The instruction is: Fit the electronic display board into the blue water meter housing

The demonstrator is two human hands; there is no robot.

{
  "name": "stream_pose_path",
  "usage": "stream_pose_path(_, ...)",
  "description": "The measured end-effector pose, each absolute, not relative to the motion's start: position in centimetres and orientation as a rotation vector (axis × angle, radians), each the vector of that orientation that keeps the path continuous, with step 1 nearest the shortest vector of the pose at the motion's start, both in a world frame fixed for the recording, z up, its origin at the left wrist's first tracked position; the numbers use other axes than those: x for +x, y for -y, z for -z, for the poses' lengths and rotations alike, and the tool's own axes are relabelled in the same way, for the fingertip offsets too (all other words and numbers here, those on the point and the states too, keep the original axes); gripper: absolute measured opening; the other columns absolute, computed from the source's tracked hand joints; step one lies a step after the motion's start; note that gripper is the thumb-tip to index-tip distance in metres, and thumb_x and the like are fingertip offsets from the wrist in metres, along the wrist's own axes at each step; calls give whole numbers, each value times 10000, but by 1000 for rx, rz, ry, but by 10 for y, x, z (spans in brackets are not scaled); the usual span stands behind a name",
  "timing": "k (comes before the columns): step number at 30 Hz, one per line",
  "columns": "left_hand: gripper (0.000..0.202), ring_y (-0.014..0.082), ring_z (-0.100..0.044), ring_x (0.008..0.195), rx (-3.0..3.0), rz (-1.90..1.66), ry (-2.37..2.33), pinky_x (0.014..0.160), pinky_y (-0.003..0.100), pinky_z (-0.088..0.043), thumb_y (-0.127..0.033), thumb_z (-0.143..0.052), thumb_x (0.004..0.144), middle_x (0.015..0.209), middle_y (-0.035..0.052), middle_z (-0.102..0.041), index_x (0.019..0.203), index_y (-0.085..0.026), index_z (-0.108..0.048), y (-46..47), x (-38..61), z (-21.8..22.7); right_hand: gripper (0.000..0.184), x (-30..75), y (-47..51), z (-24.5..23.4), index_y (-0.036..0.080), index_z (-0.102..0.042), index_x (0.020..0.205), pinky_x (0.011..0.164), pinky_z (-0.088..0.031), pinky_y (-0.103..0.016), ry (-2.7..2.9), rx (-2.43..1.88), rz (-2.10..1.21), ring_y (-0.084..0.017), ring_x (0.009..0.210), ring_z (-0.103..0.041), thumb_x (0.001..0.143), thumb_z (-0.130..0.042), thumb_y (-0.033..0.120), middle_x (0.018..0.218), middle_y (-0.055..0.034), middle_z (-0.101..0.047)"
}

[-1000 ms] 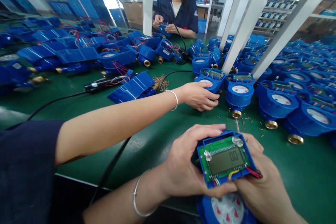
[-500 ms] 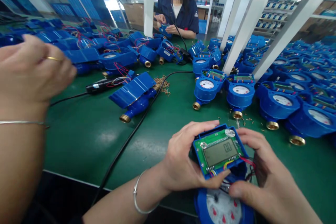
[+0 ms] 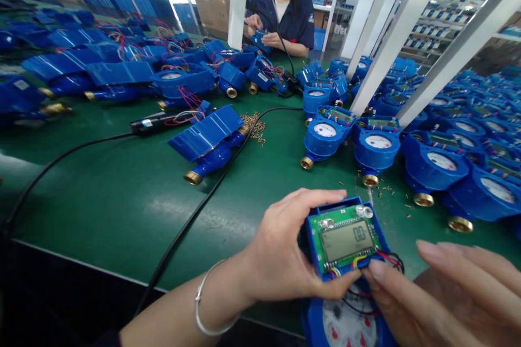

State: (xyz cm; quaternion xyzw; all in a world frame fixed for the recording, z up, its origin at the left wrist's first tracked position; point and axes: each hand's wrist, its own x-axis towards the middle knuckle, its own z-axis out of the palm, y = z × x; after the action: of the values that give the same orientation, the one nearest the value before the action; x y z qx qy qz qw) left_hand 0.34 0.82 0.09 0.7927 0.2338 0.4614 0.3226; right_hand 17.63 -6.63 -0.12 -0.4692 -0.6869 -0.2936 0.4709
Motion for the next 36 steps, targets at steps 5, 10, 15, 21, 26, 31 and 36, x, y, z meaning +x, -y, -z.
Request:
stream_pose_path(5,651,243,-691,954,2072,-1137,-653,842,346,-576,-334,-806,579,1106,108,-691,1153,-179,-541,-8,0,-7,222,176,73,2,289,-677,736,681,-382,-361,1703,-1184,541,-202,849,-485,781,-672,71,844,-26,-527)
stream_pose_path(10,624,238,-687,969,2077,-1093,-650,874,351,-565,-335,-799,598,1109,92,-691,1150,-192,-545,-10,-1,-10,191,186,73,7,278,-703,810,713,-391,-388,1799,-1149,377,-230,914,-499,813,-651,94,940,-36,-554)
stream_pose_path(15,625,218,-685,979,2117,-1050,-637,902,336,-551,-316,-807,599,1113,76,-691,1149,-181,-543,-12,-3,-11,208,190,75,13,278,-714,884,719,-418,-398,1815,-1148,269,-260,977,-505,814,-639,98,1042,-39,-574)
stream_pose_path(21,631,217,-679,1006,2126,-989,-621,905,317,-547,-335,-811,595,1125,59,-692,1149,-193,-548,-12,-4,-10,189,186,77,10,248,-697,843,714,-424,-394,1824,-1145,211,-253,961,-518,806,-624,77,1007,-43,-580)
stream_pose_path(26,634,224,-680,1003,2129,-964,-637,917,338,-545,-337,-807,601,1134,52,-689,1160,-212,-537,-12,-2,-10,205,186,76,10,229,-689,885,734,-408,-410,1873,-1132,190,-271,984,-501,811,-606,56,1033,-53,-569)
stream_pose_path(31,659,216,-671,1023,2132,-962,-616,918,327,-545,-322,-808,603,1159,58,-673,1179,-197,-512,-8,-1,-7,158,186,74,1,190,-636,837,756,-382,-396,1925,-1124,116,-236,955,-488,830,-576,44,967,-48,-556)
stream_pose_path(36,673,216,-659,1055,2142,-1001,-566,952,332,-530,-324,-812,601,1191,58,-661,1184,-204,-500,-9,-1,-4,66,185,73,-7,196,-608,827,784,-366,-397,1944,-1126,-40,-224,938,-469,849,-605,133,921,-44,-520)
